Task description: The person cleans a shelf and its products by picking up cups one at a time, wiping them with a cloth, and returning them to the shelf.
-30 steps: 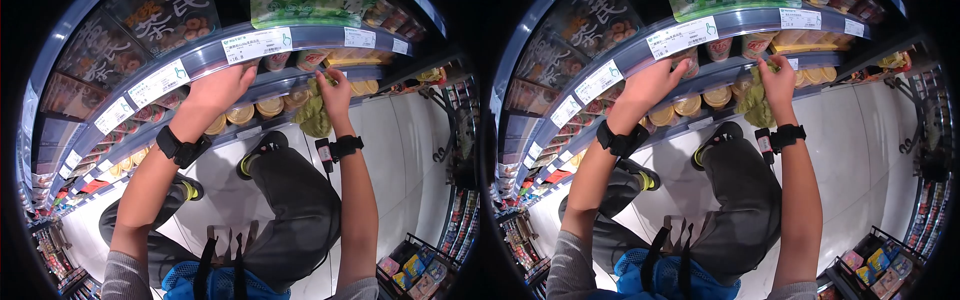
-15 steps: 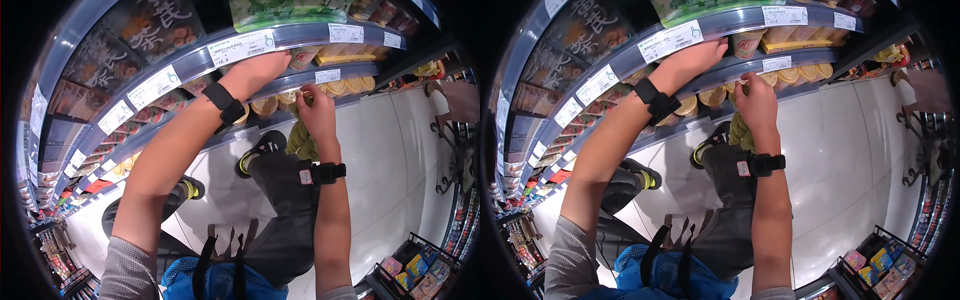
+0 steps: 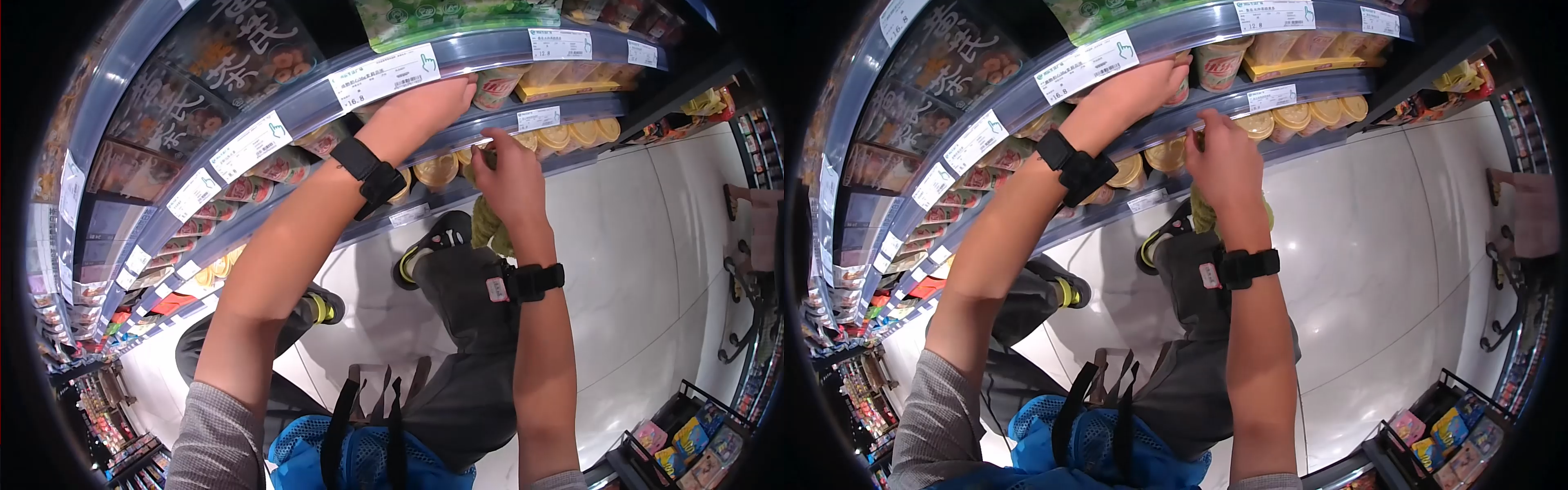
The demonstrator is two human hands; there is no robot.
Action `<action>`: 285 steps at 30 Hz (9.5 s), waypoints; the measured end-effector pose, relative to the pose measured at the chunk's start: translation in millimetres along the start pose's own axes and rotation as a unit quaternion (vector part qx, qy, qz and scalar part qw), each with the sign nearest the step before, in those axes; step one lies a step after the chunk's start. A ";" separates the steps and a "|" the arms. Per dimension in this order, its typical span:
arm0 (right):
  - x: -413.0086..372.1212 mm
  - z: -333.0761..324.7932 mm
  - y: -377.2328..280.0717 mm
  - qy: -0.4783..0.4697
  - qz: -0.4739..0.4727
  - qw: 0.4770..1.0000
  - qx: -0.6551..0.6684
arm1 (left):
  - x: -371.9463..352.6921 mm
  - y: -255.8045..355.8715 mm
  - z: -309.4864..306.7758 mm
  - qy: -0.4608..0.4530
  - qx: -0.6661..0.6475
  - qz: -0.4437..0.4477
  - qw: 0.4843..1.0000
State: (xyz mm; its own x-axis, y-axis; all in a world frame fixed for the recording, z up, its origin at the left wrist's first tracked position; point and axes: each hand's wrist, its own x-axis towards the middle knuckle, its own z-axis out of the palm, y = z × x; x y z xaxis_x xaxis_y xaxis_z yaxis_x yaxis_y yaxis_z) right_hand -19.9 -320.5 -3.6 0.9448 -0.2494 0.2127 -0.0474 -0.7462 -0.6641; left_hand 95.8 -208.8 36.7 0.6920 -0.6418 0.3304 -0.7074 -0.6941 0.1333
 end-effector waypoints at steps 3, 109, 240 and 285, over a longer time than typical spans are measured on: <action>0.7 1.7 2.7 0.005 -0.013 1.000 -0.014 | -1.4 2.0 0.6 -0.037 -0.017 -0.023 0.999; 28.1 43.8 -87.3 -0.052 -0.195 0.971 -0.130 | -205.0 -116.8 -111.4 -0.045 0.032 -0.164 0.985; -30.9 152.7 -220.7 -0.123 -0.305 0.938 -0.104 | -318.0 -224.2 -154.2 -0.035 -0.023 -0.179 0.983; 119.0 -0.4 51.0 0.152 -0.146 0.977 -0.018 | -189.8 -4.0 -40.4 0.039 -0.195 -0.026 0.980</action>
State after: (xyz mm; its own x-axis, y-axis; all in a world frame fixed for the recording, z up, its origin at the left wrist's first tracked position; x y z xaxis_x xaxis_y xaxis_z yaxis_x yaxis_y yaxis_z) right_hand 90.0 -388.4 -12.0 0.7802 -0.1907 0.5958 0.1923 -0.8332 -0.5184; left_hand -38.5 -71.0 11.1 0.7265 -0.5708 0.3826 -0.6830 -0.5387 0.4933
